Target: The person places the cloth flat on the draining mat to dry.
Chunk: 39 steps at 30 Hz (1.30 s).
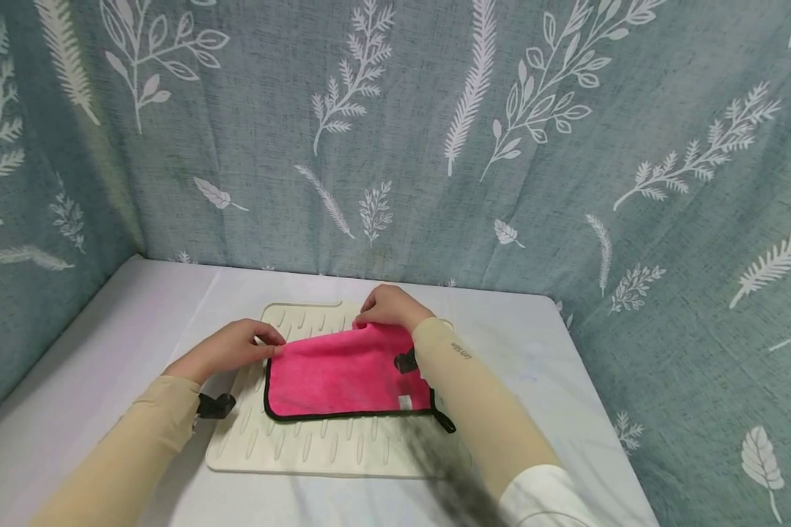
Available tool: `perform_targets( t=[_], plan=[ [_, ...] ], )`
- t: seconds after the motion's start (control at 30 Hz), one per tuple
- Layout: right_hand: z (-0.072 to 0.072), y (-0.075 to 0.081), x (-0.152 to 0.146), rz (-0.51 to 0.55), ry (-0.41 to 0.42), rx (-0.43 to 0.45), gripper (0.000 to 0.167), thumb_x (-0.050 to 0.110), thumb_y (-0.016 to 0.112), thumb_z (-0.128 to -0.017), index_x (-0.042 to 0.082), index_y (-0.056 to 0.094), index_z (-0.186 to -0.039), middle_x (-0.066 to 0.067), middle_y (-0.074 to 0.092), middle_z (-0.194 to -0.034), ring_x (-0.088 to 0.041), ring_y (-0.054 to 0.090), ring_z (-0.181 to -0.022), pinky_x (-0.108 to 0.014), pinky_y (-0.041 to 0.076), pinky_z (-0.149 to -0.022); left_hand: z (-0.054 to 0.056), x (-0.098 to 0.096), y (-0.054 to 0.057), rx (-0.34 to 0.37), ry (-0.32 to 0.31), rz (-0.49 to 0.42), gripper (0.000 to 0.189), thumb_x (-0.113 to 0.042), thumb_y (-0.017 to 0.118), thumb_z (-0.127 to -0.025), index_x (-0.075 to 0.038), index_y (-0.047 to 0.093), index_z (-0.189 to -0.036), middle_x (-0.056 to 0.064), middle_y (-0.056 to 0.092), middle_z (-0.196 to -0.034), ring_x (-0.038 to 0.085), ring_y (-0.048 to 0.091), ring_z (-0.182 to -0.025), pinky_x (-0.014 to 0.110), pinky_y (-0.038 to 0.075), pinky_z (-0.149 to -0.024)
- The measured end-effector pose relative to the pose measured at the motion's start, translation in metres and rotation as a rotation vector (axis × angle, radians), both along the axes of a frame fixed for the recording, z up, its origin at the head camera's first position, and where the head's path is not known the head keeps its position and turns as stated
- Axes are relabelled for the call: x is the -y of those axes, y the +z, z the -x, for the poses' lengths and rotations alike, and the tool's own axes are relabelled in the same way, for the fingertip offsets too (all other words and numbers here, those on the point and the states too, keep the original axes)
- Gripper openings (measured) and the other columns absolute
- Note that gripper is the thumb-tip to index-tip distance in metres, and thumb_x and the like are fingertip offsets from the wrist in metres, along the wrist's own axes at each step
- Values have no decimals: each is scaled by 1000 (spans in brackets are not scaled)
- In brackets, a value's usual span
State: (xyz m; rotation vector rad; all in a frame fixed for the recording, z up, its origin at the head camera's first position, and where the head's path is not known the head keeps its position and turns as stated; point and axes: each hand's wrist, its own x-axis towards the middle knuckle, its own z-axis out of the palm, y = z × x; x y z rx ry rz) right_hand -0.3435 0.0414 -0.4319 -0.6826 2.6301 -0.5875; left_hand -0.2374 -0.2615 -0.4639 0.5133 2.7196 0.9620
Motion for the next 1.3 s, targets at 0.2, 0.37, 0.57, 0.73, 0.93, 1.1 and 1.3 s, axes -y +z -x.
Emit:
perform_targets(
  t=[0.2, 0.37, 0.57, 0.73, 0.93, 1.1, 1.3],
  plan=[
    [-5, 0, 0, -130, 21, -43, 15, 30, 71, -92, 19, 80, -95, 10, 71, -88, -9, 61, -89, -27, 49, -80, 0, -5, -4, 10, 10, 19, 19, -26, 71, -92, -11, 74, -103, -2, 68, -95, 15, 58, -81, 35, 49, -70],
    [-13, 6, -10, -51, -37, -76, 13, 26, 69, -92, 18, 79, -95, 10, 70, -87, -10, 60, -83, -28, 50, -76, -4, -8, 0, -3, 15, 25, 13, -24, 72, -92, -13, 73, -98, -3, 67, -92, 14, 56, -79, 34, 48, -69],
    [-31, 16, -37, 125, -155, -140, 17, 29, 65, -94, 18, 76, -100, 9, 69, -89, -10, 61, -79, -31, 51, -75, -15, -6, 12, -65, -3, 28, 5, -22, 72, -91, -17, 72, -95, -6, 66, -91, 13, 54, -75, 34, 47, -68],
    [-53, 13, -63, 286, -288, -136, 18, 32, 66, -95, 18, 75, -101, 7, 67, -88, -13, 61, -77, -34, 51, -70, -29, -8, 20, -75, -39, -2, 4, -18, 73, -91, -19, 72, -94, -8, 65, -88, 11, 53, -68, 31, 46, -64],
    [-89, -3, -90, 382, -401, -174, 20, 34, 67, -95, 17, 75, -100, 6, 66, -89, -17, 57, -79, -34, 49, -65, -48, -19, 25, -68, -140, -4, 10, -16, 75, -88, -24, 72, -93, -14, 63, -86, 8, 55, -71, 28, 48, -64],
    [-110, -16, -106, 387, -451, -167, 17, 31, 69, -94, 16, 75, -100, 5, 67, -91, -15, 57, -80, -35, 49, -68, -55, -28, 21, -80, -276, 4, 5, -23, 77, -88, -24, 72, -88, -17, 63, -84, 4, 56, -71, 26, 48, -65],
    [-121, -34, -114, 365, -440, -101, 14, 28, 69, -93, 16, 75, -98, 6, 67, -88, -13, 58, -72, -33, 50, -64, -56, -35, 9, -66, -336, 36, 10, -19, 78, -86, -25, 71, -82, -18, 61, -77, 2, 56, -69, 26, 48, -64]
  ],
)
